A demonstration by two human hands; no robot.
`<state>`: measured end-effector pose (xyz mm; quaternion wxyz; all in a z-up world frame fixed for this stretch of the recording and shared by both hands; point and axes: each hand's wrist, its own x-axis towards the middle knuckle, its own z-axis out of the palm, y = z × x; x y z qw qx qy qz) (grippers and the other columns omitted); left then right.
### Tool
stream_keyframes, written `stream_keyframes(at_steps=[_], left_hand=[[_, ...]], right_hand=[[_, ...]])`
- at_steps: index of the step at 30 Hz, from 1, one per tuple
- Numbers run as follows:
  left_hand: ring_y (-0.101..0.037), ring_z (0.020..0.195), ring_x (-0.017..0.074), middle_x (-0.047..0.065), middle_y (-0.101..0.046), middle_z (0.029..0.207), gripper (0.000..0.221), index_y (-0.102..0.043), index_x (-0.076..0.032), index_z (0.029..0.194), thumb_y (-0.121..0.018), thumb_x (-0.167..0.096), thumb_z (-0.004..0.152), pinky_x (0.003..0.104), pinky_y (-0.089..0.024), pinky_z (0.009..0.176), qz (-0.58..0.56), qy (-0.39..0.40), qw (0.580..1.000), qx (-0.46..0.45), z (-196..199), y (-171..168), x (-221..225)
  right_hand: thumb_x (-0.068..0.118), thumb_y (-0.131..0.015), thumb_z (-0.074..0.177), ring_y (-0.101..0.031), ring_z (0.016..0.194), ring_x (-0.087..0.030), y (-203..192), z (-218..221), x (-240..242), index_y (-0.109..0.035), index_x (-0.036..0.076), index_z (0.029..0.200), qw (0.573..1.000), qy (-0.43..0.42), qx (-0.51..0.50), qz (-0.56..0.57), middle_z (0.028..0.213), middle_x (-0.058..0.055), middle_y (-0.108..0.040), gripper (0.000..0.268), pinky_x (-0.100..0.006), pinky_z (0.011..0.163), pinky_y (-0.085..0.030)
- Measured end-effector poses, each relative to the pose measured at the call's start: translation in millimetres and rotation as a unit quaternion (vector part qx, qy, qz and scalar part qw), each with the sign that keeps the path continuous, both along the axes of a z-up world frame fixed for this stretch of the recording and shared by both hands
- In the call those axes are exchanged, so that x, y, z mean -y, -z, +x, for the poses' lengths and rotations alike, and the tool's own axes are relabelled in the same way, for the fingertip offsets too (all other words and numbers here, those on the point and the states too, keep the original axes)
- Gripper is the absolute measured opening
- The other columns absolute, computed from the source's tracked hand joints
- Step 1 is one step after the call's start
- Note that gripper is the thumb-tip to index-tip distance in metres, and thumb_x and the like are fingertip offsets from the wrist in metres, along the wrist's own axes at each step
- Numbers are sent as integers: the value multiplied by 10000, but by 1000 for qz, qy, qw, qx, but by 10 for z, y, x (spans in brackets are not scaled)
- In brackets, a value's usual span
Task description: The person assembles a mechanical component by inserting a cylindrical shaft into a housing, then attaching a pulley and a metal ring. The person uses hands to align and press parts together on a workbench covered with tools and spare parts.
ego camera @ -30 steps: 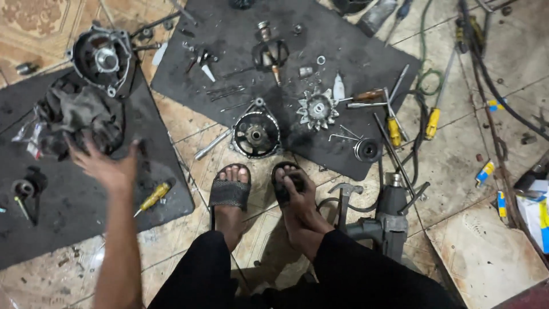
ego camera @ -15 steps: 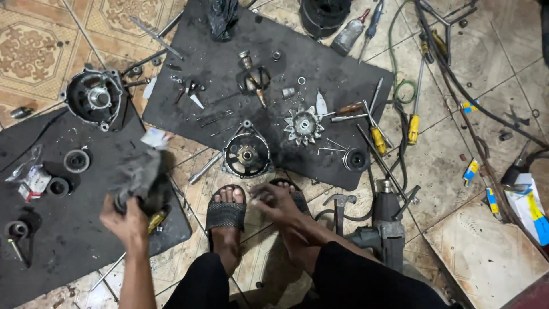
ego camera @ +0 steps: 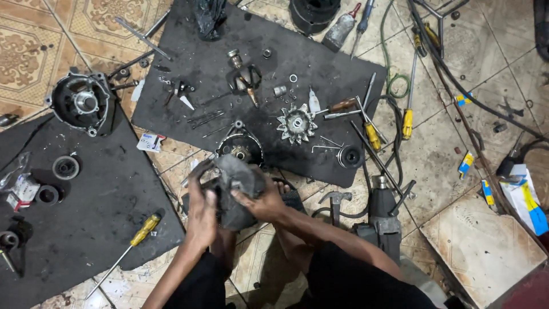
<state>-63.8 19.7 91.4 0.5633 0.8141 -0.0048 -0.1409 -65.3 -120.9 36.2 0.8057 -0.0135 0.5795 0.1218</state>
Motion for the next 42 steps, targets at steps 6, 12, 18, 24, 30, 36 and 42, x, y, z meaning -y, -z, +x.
stream_keyframes(at_steps=[6, 12, 18, 24, 30, 36, 42], left_hand=[[-559, 1299, 380, 221, -515, 1503, 822, -462, -38, 1517, -469, -630, 948, 505, -503, 1002, -263, -285, 797, -463, -256, 1094, 183], [-648, 1177, 395, 205, -668, 1307, 684, -640, -90, 1286, -566, -653, 905, 610, -494, 1001, -383, -347, 704, -486, 86, 52, 428], [-311, 1517, 235, 68, -396, 1616, 893, -473, -233, 1545, -514, -793, 851, 382, -178, 1286, -68, 23, 850, -521, 68, -89, 382], [-479, 1414, 380, 214, -475, 1551, 1159, -467, -79, 1539, -798, -744, 650, 496, -355, 1193, -134, -137, 755, -626, 339, -343, 454], [-399, 1435, 473, 267, -326, 1601, 875, -391, -135, 1578, -710, -540, 870, 641, -435, 1072, -194, -224, 830, -473, 121, 215, -32], [-396, 1448, 424, 295, -402, 1557, 814, -455, 37, 1487, -673, -494, 909, 673, -326, 1130, -279, -488, 738, -373, -29, 54, -554], [-390, 1428, 502, 361, -329, 1566, 881, -337, -48, 1579, -709, -311, 825, 622, -399, 1114, -310, -565, 741, -189, -323, 309, -818]], right_hand=[[329, -1000, 556, -638, 741, -136, -144, -16, 120, -723, 78, 1099, 629, -226, 539, -512, 842, -68, -679, 659, -269, 653, -517], [647, -740, 788, -733, 787, -311, 459, -155, 417, -725, 151, 1089, 283, -292, 610, -680, 1016, -120, -683, 580, -413, 727, -625], [643, -716, 785, -694, 862, -483, 1120, -528, 754, -696, 157, 1252, 242, -390, 589, -665, 1235, -283, -649, 674, -561, 772, -519], [584, -609, 908, -449, 1388, -405, 1710, -835, 706, -524, 88, 1489, 134, -457, 473, -741, 1445, -290, -489, 768, -530, 1183, -219], [334, -803, 787, -561, 1138, -669, -242, 76, 289, -391, -45, 1505, 284, -604, 478, -571, 1364, -448, -507, 910, -755, 969, -417], [445, -769, 835, -543, 1231, -594, -394, 165, 125, -314, 215, 1603, 244, -661, 413, -577, 1625, -285, -269, 922, -766, 992, -439], [321, -771, 876, -554, 1234, -559, -520, 97, 185, -494, 70, 1477, 181, -586, 549, -568, 1335, -296, -527, 708, -633, 997, -497]])
